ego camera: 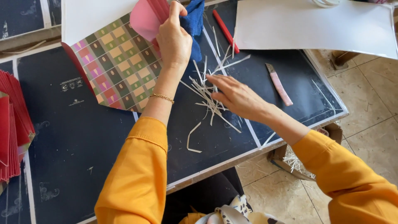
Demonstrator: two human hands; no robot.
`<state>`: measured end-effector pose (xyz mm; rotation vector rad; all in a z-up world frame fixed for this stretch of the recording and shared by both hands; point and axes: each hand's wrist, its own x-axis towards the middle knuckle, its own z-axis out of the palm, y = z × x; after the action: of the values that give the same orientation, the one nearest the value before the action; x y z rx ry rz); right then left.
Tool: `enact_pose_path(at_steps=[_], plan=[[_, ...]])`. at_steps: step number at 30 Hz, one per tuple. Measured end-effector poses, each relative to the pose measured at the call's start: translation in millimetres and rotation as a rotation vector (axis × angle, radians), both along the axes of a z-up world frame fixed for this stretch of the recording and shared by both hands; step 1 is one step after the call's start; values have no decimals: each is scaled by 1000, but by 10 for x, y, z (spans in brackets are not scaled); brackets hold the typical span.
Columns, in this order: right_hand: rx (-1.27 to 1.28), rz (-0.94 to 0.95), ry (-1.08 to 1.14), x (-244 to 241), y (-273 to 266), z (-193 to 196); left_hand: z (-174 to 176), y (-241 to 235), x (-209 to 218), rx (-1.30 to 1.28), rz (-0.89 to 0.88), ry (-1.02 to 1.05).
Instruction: The person assembles red envelopes by inserting white paper inserts into the pockets and folding the flaps closed. They then use a utility knife to cut white paper strips into smaller pieces on a dark work surface.
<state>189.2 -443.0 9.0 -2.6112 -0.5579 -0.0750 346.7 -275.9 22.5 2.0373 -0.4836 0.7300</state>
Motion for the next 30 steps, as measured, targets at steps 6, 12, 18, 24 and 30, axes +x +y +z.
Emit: enact_pose_path(at_steps=[6,12,18,24,30], plan=[[-75,-83,9,585,-37,24,-46,3,48,36,34,-1],[3,72,234,80,230,103,-86,49,111,103,-21,3],[-131,-68,243,-714,-54,263,-451,-124,280,193,-78,-76],[-287,-50,78,-1122,83,-120,-393,-12,39,55,-199,-89],[-135,-79,-1,-189,314,-332,-104,-9,-187,-75,-391,-4]])
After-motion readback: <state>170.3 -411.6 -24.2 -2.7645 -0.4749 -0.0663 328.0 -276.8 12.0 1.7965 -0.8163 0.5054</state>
